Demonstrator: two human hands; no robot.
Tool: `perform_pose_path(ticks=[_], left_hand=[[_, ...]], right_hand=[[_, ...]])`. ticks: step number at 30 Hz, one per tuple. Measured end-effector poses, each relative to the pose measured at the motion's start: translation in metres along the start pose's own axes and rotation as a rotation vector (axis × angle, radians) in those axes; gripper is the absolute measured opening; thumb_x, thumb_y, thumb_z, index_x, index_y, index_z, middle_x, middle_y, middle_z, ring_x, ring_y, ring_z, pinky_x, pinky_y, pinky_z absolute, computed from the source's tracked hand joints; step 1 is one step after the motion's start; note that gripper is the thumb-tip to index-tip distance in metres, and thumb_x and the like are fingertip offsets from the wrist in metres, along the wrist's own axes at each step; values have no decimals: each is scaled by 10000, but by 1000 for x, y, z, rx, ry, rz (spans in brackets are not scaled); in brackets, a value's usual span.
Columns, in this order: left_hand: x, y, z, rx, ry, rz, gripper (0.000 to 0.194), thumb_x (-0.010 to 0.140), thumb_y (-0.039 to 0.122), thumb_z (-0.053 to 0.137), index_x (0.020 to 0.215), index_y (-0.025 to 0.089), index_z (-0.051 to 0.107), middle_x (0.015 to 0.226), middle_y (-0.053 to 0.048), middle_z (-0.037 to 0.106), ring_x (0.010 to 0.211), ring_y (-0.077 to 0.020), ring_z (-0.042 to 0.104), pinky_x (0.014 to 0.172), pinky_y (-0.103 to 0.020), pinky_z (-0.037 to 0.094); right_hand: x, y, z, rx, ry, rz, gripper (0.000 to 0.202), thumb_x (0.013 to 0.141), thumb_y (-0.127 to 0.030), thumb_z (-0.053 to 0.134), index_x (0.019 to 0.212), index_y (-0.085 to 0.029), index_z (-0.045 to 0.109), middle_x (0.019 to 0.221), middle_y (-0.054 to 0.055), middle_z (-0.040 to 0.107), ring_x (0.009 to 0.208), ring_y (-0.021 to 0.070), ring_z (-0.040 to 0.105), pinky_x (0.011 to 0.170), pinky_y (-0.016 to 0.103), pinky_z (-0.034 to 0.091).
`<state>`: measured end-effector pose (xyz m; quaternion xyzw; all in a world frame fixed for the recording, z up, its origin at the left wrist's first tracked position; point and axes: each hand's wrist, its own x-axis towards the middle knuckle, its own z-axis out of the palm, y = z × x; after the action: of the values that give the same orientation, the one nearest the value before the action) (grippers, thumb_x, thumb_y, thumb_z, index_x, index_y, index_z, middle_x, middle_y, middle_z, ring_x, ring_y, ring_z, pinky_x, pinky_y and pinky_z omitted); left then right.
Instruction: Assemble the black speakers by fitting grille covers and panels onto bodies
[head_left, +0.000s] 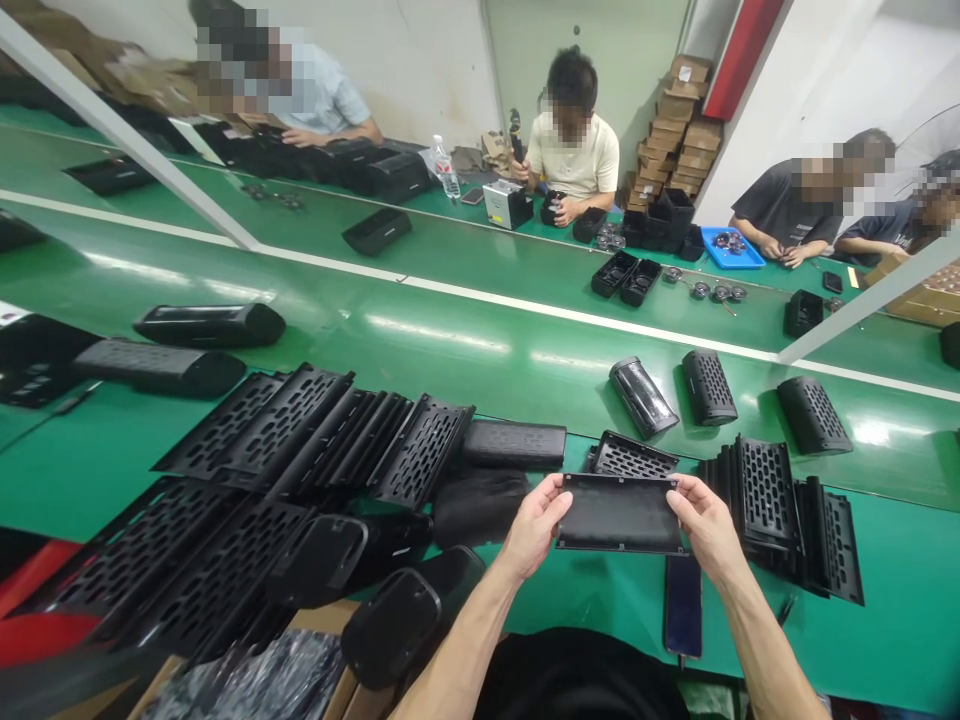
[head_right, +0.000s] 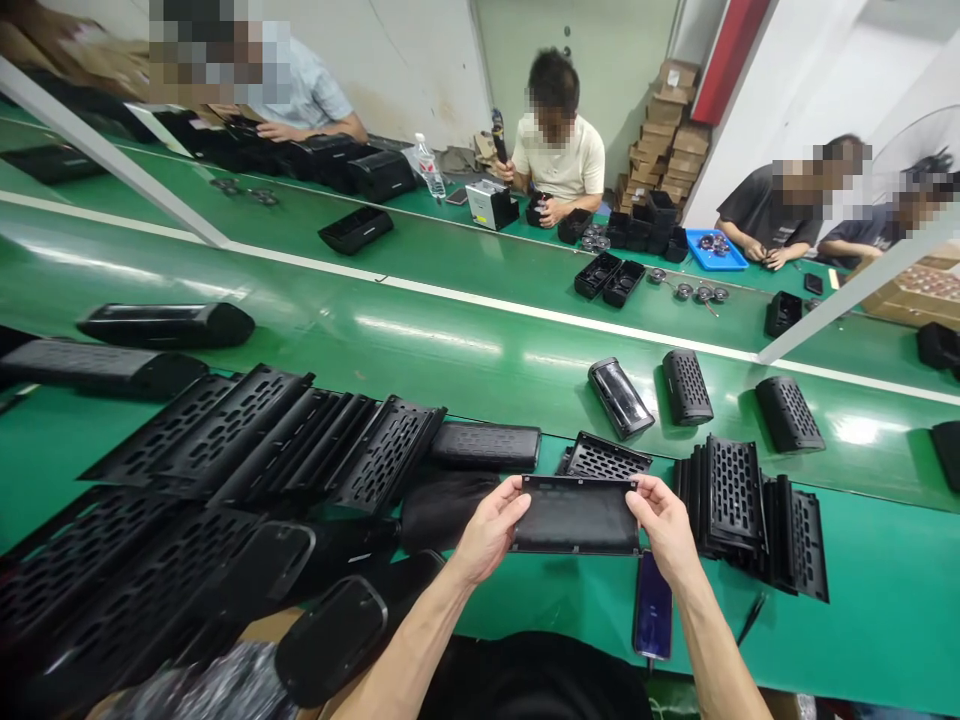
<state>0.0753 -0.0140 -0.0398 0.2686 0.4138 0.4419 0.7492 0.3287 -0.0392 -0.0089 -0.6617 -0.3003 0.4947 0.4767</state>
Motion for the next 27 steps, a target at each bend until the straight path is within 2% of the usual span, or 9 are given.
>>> perform_pose_path(ticks=[7, 10, 13, 15, 17, 20, 23, 25, 27], left_hand=[[-5, 6, -1, -14, -66, -5, 435, 779, 439, 847, 1106, 183, 718, 1044, -75, 748, 987, -231, 667, 869, -314, 505], [-7, 5, -2, -16, -72, 12, 457, 782, 449, 845, 1132, 184, 719, 1071, -87, 751, 1007, -247, 680, 907, -342, 515], [-8, 4, -3, -9, -66, 43, 467, 793, 460, 837, 1154, 189, 716, 1101, -93, 748, 1030, -254, 683, 940, -357, 517], [-8, 3, -4, 9, -64, 59, 449, 803, 464, 830, 1142, 193, 716, 1113, -93, 747, 1045, -257, 680, 967, -364, 511], [-8, 2, -4, 27, -64, 72, 432, 810, 465, 826, 1129, 196, 715, 1118, -91, 745, 1061, -259, 674, 987, -366, 503], [-10, 1, -4, 19, -51, 91, 441, 809, 469, 829, 1138, 200, 711, 1110, -84, 741, 1054, -250, 671, 941, -338, 508], [-16, 4, -4, -23, -37, 74, 458, 789, 455, 854, 1139, 199, 705, 1083, -74, 741, 971, -222, 671, 846, -300, 507], [-20, 9, -5, -87, -50, 13, 460, 778, 454, 864, 1128, 206, 696, 1015, -54, 744, 866, -200, 667, 781, -292, 503], [-20, 14, -5, -214, -90, -95, 448, 797, 553, 820, 1054, 207, 697, 909, -36, 739, 774, -190, 660, 737, -294, 506]], right_hand=[[-2, 2, -4, 41, -28, 19, 508, 600, -586, 909, 916, -224, 746, 709, -21, 564, 606, 138, 480, 536, 262, 391], [-3, 1, -5, 55, -38, 23, 517, 614, -568, 920, 968, -234, 747, 760, -13, 596, 634, 142, 509, 555, 257, 419], [-5, -2, -5, 53, -136, 65, 544, 635, -518, 938, 1060, -244, 735, 867, 16, 676, 734, 179, 602, 659, 289, 504], [-6, -4, -5, 43, -210, 106, 516, 634, -513, 945, 1012, -233, 731, 901, 35, 714, 793, 207, 646, 747, 326, 535], [-7, -6, -3, 46, -227, 136, 493, 606, -523, 957, 917, -219, 724, 873, 40, 728, 786, 214, 657, 767, 336, 536], [-7, -9, 0, 76, -199, 154, 522, 574, -557, 960, 901, -230, 718, 841, 31, 731, 745, 205, 657, 727, 325, 528], [-7, -14, 1, 98, -203, 166, 504, 610, -617, 917, 874, -240, 711, 824, 33, 736, 691, 198, 658, 690, 330, 524], [-7, -18, 1, 105, -212, 176, 481, 623, -627, 903, 821, -235, 705, 803, 40, 739, 677, 205, 666, 680, 336, 523], [-6, -22, 0, 95, -238, 188, 472, 623, -622, 902, 810, -235, 708, 795, 41, 745, 682, 210, 676, 678, 334, 523]])
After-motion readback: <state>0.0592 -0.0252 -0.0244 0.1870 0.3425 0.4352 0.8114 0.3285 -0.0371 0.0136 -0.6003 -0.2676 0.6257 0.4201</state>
